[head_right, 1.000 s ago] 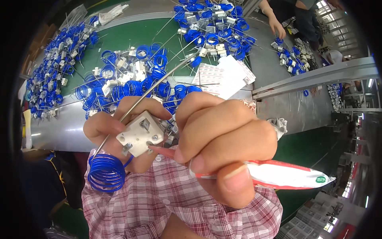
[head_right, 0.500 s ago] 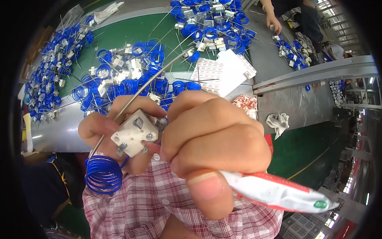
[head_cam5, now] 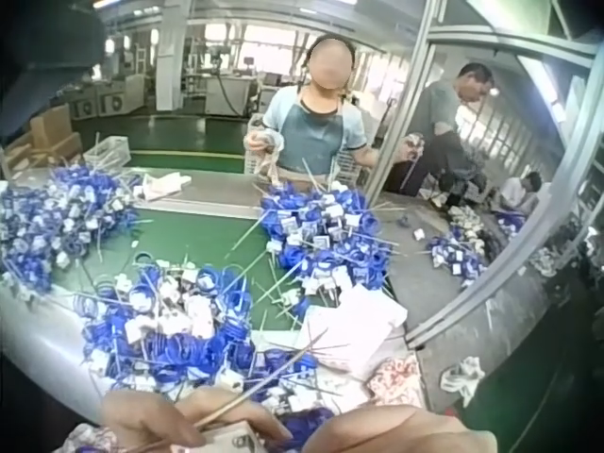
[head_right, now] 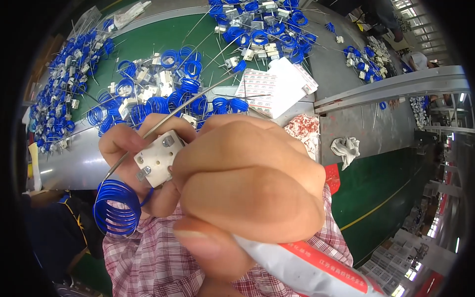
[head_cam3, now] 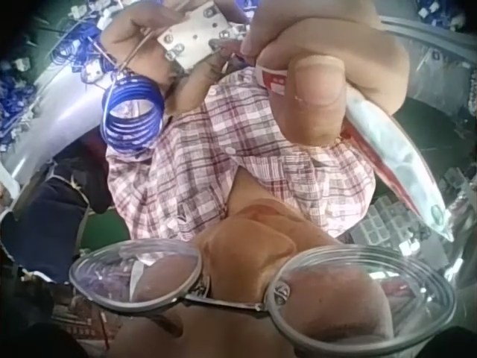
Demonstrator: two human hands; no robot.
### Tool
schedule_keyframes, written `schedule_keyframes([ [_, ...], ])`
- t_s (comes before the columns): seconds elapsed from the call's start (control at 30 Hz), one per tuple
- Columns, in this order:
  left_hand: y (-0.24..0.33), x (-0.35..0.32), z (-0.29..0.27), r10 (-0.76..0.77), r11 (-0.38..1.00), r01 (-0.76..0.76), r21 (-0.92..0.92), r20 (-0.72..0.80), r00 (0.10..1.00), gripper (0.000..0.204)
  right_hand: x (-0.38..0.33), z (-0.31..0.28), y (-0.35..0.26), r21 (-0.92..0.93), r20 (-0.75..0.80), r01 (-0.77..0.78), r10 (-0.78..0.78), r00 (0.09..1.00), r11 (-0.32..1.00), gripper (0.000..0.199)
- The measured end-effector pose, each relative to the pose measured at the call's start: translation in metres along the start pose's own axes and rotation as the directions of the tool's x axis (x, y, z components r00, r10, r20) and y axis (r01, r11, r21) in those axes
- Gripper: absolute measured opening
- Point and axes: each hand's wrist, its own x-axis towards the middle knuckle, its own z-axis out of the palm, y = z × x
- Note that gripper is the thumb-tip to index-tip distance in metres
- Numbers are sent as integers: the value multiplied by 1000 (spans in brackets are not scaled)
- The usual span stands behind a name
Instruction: Apply adhesive to small electrical switches and assemble them on a production line.
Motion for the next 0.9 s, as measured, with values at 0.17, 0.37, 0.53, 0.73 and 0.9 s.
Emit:
schedule_keyframes([
  [0.17,3,-1,-5,23,990,-32,139,67,998,47,-3,4,2,52,-18,61,-60,998,997,31],
  [0.37,-1,2,2,41,999,-41,-25,-4,999,41,-7,8,0,41,-57,42,-40,998,998,32],
  [0.53,-4,2,11,-56,959,3,-282,-180,982,34,-8,6,5,49,-78,86,-82,994,995,33],
  [0.73,-2,3,15,-71,957,1,-290,-228,971,34,-6,5,11,107,-76,121,-114,991,987,32],
  [0.9,-2,2,13,-54,915,-26,-403,-187,981,34,-8,7,15,192,-74,87,-74,994,977,31],
])
